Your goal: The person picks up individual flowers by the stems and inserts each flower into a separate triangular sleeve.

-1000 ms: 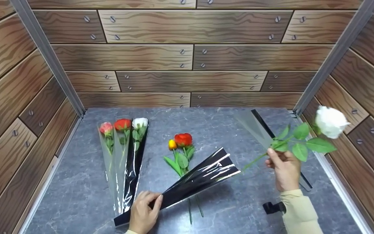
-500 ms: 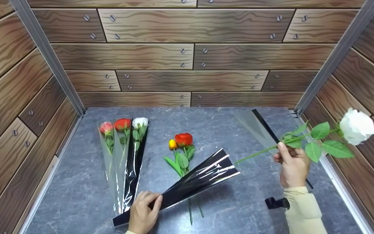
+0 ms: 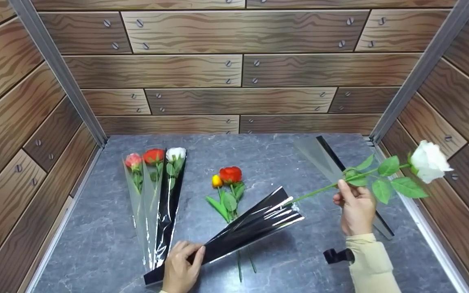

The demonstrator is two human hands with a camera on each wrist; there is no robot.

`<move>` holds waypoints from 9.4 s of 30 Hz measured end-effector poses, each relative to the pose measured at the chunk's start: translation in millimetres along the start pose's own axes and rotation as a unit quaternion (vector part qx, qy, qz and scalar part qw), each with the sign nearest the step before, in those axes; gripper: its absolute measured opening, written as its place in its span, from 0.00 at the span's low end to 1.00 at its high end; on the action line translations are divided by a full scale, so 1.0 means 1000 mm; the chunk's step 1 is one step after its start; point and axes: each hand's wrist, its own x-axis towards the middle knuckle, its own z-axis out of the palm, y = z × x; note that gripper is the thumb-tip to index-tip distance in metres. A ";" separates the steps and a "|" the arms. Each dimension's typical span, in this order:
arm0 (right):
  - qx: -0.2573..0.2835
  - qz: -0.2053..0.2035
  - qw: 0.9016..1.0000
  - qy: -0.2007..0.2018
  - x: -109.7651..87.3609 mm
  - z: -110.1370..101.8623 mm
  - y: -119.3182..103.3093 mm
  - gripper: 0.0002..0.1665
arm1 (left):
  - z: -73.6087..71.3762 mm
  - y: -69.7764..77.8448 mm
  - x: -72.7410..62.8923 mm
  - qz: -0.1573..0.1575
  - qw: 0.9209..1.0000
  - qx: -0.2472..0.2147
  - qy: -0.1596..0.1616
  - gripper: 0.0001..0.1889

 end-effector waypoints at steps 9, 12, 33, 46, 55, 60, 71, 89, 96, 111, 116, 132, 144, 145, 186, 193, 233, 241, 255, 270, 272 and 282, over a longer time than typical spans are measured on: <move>-0.039 0.103 0.993 -0.046 -0.017 0.008 0.010 0.05 | 0.004 0.005 0.004 0.015 0.999 -0.024 0.018 0.08; -0.048 0.129 0.988 -0.063 -0.022 0.010 0.011 0.05 | 0.005 0.006 0.006 0.025 0.999 -0.032 0.025 0.10; -0.130 0.257 0.895 -0.340 -0.045 0.020 0.016 0.11 | 0.003 0.010 0.014 0.016 0.990 -0.005 -0.139 0.07; -0.207 0.209 0.889 -0.351 -0.067 0.050 0.027 0.11 | 0.008 0.017 0.016 -0.021 0.985 -0.054 -0.165 0.06; -0.228 0.217 0.876 -0.366 -0.070 0.059 0.032 0.09 | 0.009 0.015 0.014 0.001 0.988 -0.059 -0.140 0.07; -0.234 0.221 0.866 -0.382 -0.070 0.060 0.032 0.04 | 0.008 0.015 0.013 0.010 0.989 -0.070 -0.133 0.07; -0.160 0.219 0.936 -0.224 -0.061 0.058 0.015 0.12 | 0.006 0.005 0.007 0.000 0.981 -0.160 -0.105 0.09; 0.050 0.196 0.975 -0.089 -0.041 0.051 0.003 0.08 | 0.005 0.010 0.008 -0.011 0.980 -0.154 -0.123 0.05; 0.037 0.174 0.980 -0.088 -0.043 0.052 0.004 0.12 | 0.004 0.012 0.013 -0.021 0.978 -0.134 -0.156 0.03; -0.081 0.163 0.962 -0.202 -0.059 0.062 0.004 0.21 | 0.008 0.020 0.030 -0.021 0.968 -0.158 -0.191 0.02; -0.124 0.172 0.950 -0.230 -0.063 0.063 -0.001 0.23 | 0.010 0.023 0.034 -0.006 0.970 -0.156 -0.186 0.03; -0.076 0.156 0.930 -0.325 -0.054 0.054 -0.019 0.42 | 0.013 0.028 0.035 -0.026 0.970 -0.198 -0.140 0.03; -0.083 0.029 0.919 -0.383 -0.064 0.054 -0.016 0.31 | 0.016 0.029 0.037 -0.022 0.972 -0.191 -0.135 0.05; -0.091 0.028 0.918 -0.384 -0.065 0.054 -0.015 0.31 | 0.016 0.029 0.038 -0.020 0.972 -0.190 -0.133 0.05; -0.012 0.182 0.954 -0.240 -0.091 0.067 0.024 0.25 | 0.021 0.037 0.048 -0.056 0.961 -0.205 -0.176 0.22; 0.025 0.164 0.964 -0.207 -0.083 0.063 0.016 0.23 | 0.013 0.026 0.039 -0.071 0.940 -0.204 -0.265 0.08; -0.073 0.248 0.946 -0.196 -0.069 0.031 0.031 0.25 | -0.026 -0.027 0.057 -0.215 0.943 -0.108 -0.228 0.11; -0.110 0.262 0.941 -0.187 -0.069 0.014 0.042 0.25 | -0.030 -0.057 0.072 -0.285 0.942 -0.002 -0.179 0.05; -0.144 0.287 0.930 -0.179 -0.072 -0.001 0.050 0.25 | -0.015 -0.075 0.078 -0.330 0.916 0.119 -0.193 0.14; -0.141 0.299 0.925 -0.190 -0.073 -0.007 0.053 0.25 | -0.006 -0.077 0.065 -0.264 0.933 0.181 -0.167 0.24; -0.142 0.304 0.922 -0.192 -0.072 -0.008 0.052 0.25 | -0.004 -0.078 0.063 -0.254 0.936 0.186 -0.159 0.24; -0.229 0.258 0.920 -0.185 -0.058 -0.023 0.054 0.29 | -0.003 -0.080 0.058 -0.226 0.944 0.200 -0.137 0.28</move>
